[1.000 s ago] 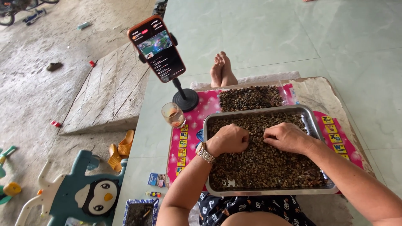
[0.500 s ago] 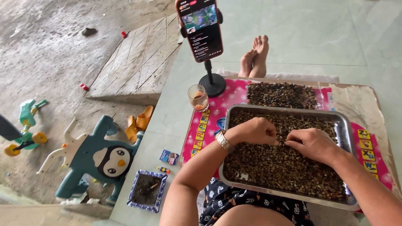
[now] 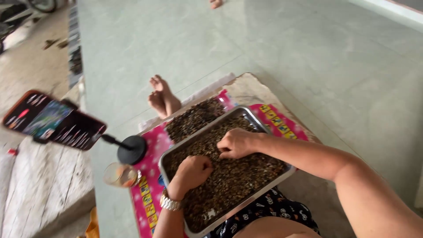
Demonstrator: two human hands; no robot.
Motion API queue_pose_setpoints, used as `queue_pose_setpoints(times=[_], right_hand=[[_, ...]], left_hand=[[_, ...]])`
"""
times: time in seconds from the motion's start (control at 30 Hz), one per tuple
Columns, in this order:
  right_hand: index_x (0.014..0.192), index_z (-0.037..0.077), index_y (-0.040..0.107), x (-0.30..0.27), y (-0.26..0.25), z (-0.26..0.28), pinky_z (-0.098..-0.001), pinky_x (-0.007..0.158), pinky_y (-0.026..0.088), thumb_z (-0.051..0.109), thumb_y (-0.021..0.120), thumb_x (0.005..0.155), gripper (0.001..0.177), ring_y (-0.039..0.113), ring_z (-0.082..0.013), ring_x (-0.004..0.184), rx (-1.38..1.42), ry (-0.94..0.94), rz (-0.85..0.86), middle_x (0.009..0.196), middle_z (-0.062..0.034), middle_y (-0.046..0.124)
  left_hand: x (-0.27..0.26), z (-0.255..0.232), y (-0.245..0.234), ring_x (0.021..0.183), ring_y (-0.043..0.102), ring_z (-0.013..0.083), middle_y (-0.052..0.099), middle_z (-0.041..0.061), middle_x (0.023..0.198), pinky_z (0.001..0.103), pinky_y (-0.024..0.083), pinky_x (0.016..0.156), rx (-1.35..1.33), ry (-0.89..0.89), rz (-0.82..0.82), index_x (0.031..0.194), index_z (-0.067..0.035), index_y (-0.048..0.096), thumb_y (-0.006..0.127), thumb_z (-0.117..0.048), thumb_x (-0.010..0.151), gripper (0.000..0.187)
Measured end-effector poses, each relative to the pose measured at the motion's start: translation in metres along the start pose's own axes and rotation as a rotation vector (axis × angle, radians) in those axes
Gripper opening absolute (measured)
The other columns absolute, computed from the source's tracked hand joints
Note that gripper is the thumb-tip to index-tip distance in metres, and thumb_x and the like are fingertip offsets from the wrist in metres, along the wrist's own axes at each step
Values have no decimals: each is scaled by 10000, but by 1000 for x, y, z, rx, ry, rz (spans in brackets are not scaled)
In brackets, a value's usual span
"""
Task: Manually sorting through coffee beans in a metal tray to identify and remove defective beans
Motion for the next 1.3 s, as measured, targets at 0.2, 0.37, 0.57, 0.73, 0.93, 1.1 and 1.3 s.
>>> queue_pose_setpoints(times=[0.2, 0.37, 0.57, 0.73, 0.93, 1.1, 1.3], right_hand=[[847, 125, 695, 1, 16, 1, -288, 639, 571, 339, 783, 861, 232, 667, -148, 590, -31, -80, 69, 766, 9, 753], [740, 103, 653, -1, 13, -1, -312, 607, 551, 196, 707, 897, 191, 665, -177, 570, 8, -54, 31, 719, -10, 740], [637, 118, 575, -4, 5, 3, -296, 518, 506, 178, 627, 816, 196, 574, -150, 486, 41, -122, -28, 590, 17, 643], [664, 189, 490, -2, 4, -10, -393, 524, 480, 190, 672, 762, 207, 623, -264, 580, 189, -67, -157, 590, 13, 571], [599, 148, 576, 4, -12, 7, -349, 488, 457, 50, 614, 747, 182, 548, -165, 480, 371, 63, -70, 527, 13, 588], [907, 94, 805, 2, -17, 4, -420, 560, 570, -4, 584, 812, 260, 742, -345, 678, 343, 128, -78, 804, -162, 788], [937, 89, 760, -30, -65, -102, -256, 417, 461, 9, 591, 862, 202, 569, -162, 459, 551, 155, -584, 604, -60, 639]], left_hand=[[3, 10, 7, 525, 498, 117, 652, 11, 608, 247, 428, 501, -346, -229, 145, 757, -29, 750, 698, -61, 756, 61], [2, 29, 15, 397, 439, 125, 656, 107, 606, 244, 320, 362, -796, -325, 185, 785, 41, 709, 635, 98, 768, 95], [1, 24, 6, 458, 480, 131, 685, 78, 652, 251, 364, 430, -637, -431, 135, 889, 11, 792, 603, 38, 802, 210], [1, 16, -4, 448, 452, 157, 531, 130, 565, 368, 416, 467, -651, -134, 90, 784, 13, 699, 444, -16, 847, 264], [-7, -2, -22, 507, 542, 207, 594, 129, 608, 377, 423, 485, -385, -37, 53, 916, -1, 755, 653, -102, 934, 145], [-6, -1, -4, 664, 716, 310, 741, 162, 786, 428, 596, 603, -73, -75, 129, 963, -44, 788, 748, -142, 902, 122], [1, 18, 13, 621, 687, 310, 712, 119, 709, 432, 559, 573, -54, -63, 125, 859, -73, 760, 649, -124, 887, 126]])
Point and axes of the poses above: each hand's wrist, its own x-axis towards the middle knuckle, its own y-axis out of the palm, z = x × y, the point moved 8 cm from there along x, towards the middle knuckle
